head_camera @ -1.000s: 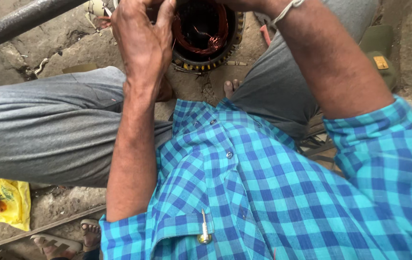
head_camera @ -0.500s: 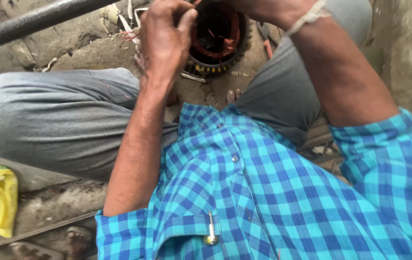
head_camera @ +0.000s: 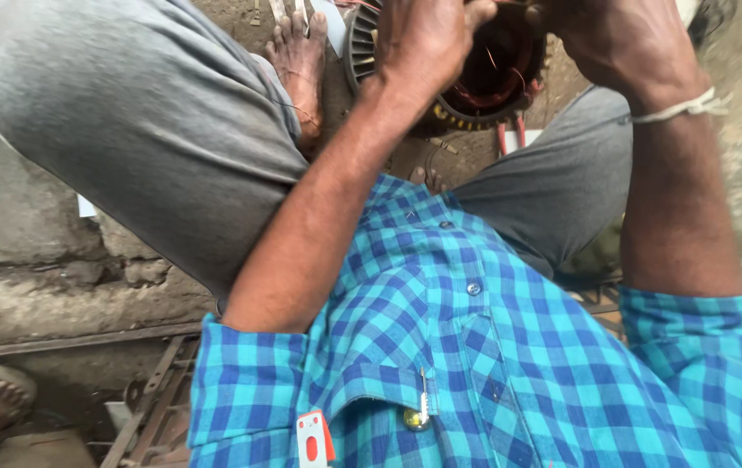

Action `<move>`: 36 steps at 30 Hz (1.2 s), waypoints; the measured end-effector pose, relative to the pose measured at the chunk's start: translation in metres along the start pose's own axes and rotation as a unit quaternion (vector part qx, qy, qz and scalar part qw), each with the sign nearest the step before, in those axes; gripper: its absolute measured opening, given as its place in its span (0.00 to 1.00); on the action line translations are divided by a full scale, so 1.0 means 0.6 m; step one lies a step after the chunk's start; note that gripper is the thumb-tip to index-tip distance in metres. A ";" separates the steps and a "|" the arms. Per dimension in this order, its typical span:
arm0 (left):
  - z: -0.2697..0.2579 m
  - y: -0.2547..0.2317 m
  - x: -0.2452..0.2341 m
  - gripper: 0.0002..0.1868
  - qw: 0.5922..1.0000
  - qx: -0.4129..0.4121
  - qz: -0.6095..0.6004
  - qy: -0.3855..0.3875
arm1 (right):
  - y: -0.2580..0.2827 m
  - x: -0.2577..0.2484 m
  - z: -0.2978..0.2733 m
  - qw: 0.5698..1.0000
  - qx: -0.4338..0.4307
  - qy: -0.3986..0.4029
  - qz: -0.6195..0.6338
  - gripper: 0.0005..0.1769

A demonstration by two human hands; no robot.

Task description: The person sits on the floor and uses pliers and a flat metal tool to manipulate copper windings inside a motor stator. They repeatedly pull, cut, and adjust the wires within the stator slots.

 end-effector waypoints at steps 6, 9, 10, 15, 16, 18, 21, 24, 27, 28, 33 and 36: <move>0.021 -0.016 -0.014 0.10 0.998 -0.064 -0.013 0.021 | -0.049 0.027 -0.041 0.991 0.119 -0.043 0.035 0.20; 0.036 -0.003 -0.020 0.04 0.987 -0.125 -0.029 0.092 | -0.077 0.057 -0.073 0.945 0.298 -0.052 0.128 0.30; 0.037 0.001 -0.027 0.02 0.990 -0.113 -0.007 0.083 | -0.078 0.070 -0.087 0.928 0.335 -0.066 0.152 0.33; 0.026 0.011 -0.063 0.17 0.995 -0.074 0.045 0.048 | -0.078 0.114 -0.110 0.900 0.340 -0.144 0.232 0.32; 0.023 0.010 -0.064 0.17 0.993 -0.095 0.047 0.060 | -0.076 0.118 -0.110 0.905 0.324 -0.148 0.234 0.31; 0.018 0.009 -0.065 0.18 0.986 -0.136 0.054 0.084 | -0.075 0.125 -0.106 0.909 0.309 -0.150 0.235 0.30; 0.015 0.002 -0.062 0.18 0.990 -0.118 0.057 0.046 | -0.071 0.129 -0.102 0.911 0.306 -0.146 0.236 0.29; 0.012 0.002 -0.052 0.17 0.983 -0.161 0.064 0.065 | -0.071 0.137 -0.100 0.902 0.317 -0.150 0.253 0.27; 0.006 0.000 -0.038 0.12 0.966 -0.191 0.110 0.133 | -0.078 0.152 -0.113 0.872 0.378 -0.153 0.272 0.23; 0.005 -0.003 -0.037 0.12 0.972 -0.171 0.113 0.114 | -0.081 0.158 -0.119 0.867 0.383 -0.156 0.277 0.24; 0.004 -0.004 -0.045 0.12 0.994 -0.024 0.109 -0.008 | -0.083 0.168 -0.134 0.896 0.343 -0.182 0.216 0.28; 0.025 0.028 -0.012 0.12 0.990 -0.011 0.131 0.055 | -0.049 0.158 -0.140 0.881 0.387 -0.179 0.207 0.29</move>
Point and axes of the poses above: each hand's wrist, its own z-axis towards the middle knuckle, its own x-axis out of the palm, y = z × x, the point moved 2 cm from there along z, towards the middle knuckle, and after that the axes turned 8 degrees about -y, right-handed, at the moved point
